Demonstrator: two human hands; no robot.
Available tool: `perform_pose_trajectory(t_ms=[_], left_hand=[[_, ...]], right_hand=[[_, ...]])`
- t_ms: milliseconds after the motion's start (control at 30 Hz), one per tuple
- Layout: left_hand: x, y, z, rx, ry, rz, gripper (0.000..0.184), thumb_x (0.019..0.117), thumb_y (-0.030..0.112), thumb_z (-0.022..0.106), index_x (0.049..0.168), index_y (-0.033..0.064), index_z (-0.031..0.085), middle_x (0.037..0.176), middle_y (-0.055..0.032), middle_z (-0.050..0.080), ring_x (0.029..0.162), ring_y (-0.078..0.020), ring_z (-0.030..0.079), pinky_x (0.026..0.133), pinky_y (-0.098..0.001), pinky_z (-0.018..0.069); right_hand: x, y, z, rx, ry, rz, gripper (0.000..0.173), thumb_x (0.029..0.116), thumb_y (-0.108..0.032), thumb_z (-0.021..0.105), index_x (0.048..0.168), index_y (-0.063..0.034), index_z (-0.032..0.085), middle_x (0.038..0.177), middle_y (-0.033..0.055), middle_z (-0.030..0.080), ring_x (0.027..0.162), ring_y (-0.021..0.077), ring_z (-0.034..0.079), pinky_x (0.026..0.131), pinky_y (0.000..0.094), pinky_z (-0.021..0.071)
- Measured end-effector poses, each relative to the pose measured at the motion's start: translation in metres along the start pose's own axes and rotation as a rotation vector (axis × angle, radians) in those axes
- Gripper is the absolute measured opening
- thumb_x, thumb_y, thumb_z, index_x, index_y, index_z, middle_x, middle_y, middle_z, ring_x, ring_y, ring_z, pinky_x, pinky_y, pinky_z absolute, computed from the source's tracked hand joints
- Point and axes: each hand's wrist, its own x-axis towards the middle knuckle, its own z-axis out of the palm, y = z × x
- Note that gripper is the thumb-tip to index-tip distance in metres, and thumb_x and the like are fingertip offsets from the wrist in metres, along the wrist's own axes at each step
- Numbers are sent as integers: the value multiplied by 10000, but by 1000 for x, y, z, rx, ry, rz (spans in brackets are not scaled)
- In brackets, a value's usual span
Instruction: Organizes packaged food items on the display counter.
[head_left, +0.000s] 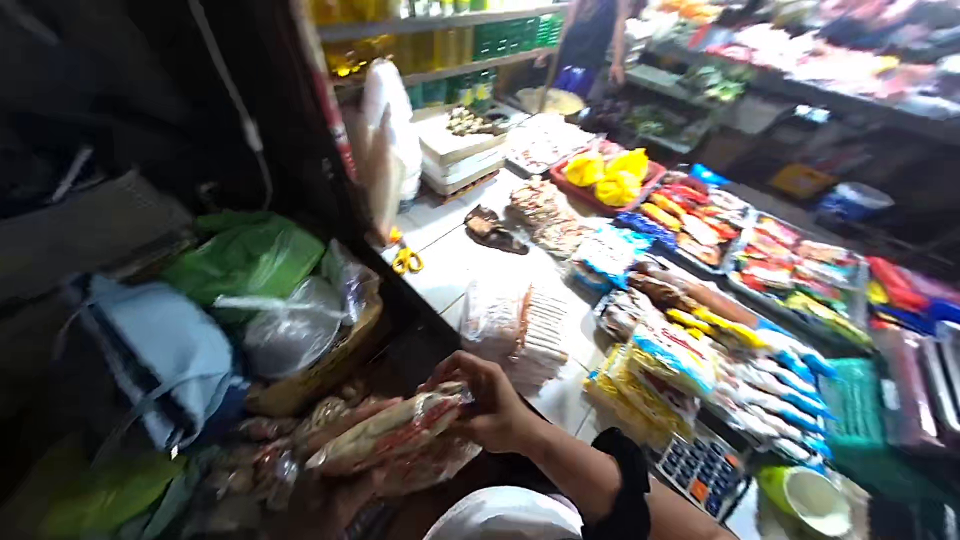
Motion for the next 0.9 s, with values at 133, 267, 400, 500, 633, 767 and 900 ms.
perform_pose_trajectory(t_ms=[133, 267, 400, 500, 633, 767, 900], left_hand=[[24, 19, -18, 10, -278, 12, 657, 903, 283, 749, 1497, 143, 506, 1488, -41, 564, 1298, -157, 593, 1102, -347, 502], [35, 30, -3, -117, -270, 21, 750, 865, 389, 800, 1492, 165, 456, 1381, -46, 650, 1256, -193, 636, 1071, -364, 528], [34, 31, 28, -47, -27, 173, 277, 928, 297, 750, 1194, 233, 710, 1103, 97, 749, 983, -21, 710, 848, -176, 592], [42, 35, 41, 60, 6, 215, 261, 881, 237, 802, 1134, 253, 740, 1048, 119, 754, 928, -21, 718, 832, -183, 604], [53, 27, 50, 144, -54, 222, 413, 872, 379, 805, 1248, 248, 696, 1085, 99, 754, 941, -47, 729, 838, -201, 614], [48, 5, 43, -34, -247, 21, 877, 833, 567, 778, 1537, 195, 409, 1452, -65, 592, 1280, -257, 620, 1056, -413, 553], [22, -13, 71, -403, -89, -356, 316, 920, 505, 676, 1135, 281, 736, 1077, 106, 757, 984, -15, 705, 877, -261, 599]], right_hand=[[-5, -32, 6, -378, 51, -185, 391, 679, 4, 813, 1030, 65, 651, 855, 137, 732, 744, 184, 719, 671, 354, 593], [-8, -59, 3, -558, 54, -309, 329, 706, -91, 806, 981, 21, 665, 752, 121, 707, 652, 213, 696, 563, 385, 553], [-19, -69, -12, -424, -6, -206, 577, 678, -218, 937, 1112, 43, 660, 970, 154, 738, 879, 218, 727, 772, 381, 601], [-31, -61, -14, -406, -33, -100, 736, 679, -232, 952, 1289, 48, 650, 1260, 198, 691, 1191, 279, 666, 1018, 444, 552], [-46, -48, -9, -379, 47, -52, 366, 765, -61, 843, 1083, 57, 706, 916, 148, 754, 840, 187, 736, 780, 362, 602], [-48, -48, -19, -338, 173, -152, 282, 794, -17, 764, 1055, 75, 713, 906, 132, 759, 827, 112, 727, 776, 277, 603], [-43, -69, -52, -372, 278, -152, 288, 847, -102, 776, 1096, 24, 706, 980, -7, 764, 909, -46, 687, 844, 177, 587]])
